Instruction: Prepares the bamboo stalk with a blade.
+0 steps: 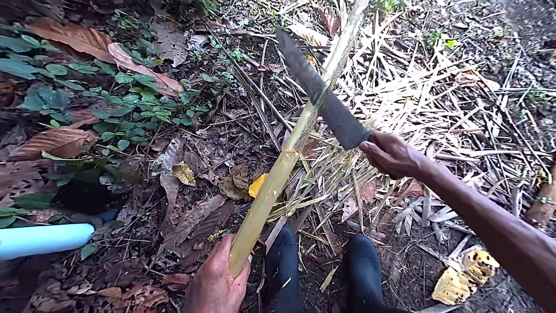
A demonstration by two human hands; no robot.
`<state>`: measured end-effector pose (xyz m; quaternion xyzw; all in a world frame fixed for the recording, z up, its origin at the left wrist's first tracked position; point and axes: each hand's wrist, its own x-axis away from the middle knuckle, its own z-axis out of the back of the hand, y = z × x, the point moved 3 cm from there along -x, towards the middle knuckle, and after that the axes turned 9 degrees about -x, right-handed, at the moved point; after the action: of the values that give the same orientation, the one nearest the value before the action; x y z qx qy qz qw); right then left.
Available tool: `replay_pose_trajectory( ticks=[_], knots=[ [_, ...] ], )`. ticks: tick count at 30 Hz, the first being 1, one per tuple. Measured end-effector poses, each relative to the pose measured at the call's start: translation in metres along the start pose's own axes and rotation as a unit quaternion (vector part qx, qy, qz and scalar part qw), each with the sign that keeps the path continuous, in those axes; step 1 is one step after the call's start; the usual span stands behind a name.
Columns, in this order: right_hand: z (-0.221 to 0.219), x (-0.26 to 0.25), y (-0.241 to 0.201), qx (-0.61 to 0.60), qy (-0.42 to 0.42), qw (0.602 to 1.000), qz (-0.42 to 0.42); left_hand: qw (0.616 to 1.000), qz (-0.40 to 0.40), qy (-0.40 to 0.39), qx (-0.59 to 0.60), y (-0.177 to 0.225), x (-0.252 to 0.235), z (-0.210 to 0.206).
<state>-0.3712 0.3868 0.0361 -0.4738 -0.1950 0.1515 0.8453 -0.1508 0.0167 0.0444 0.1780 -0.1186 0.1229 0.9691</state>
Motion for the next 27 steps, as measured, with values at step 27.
replay_pose_trajectory(
  ticks=[27],
  knots=[
    [-0.023,0.022,-0.015,-0.027,0.004,0.998,-0.052,1.000,0.003,0.004,-0.004,0.000,-0.002,0.000]
  ],
)
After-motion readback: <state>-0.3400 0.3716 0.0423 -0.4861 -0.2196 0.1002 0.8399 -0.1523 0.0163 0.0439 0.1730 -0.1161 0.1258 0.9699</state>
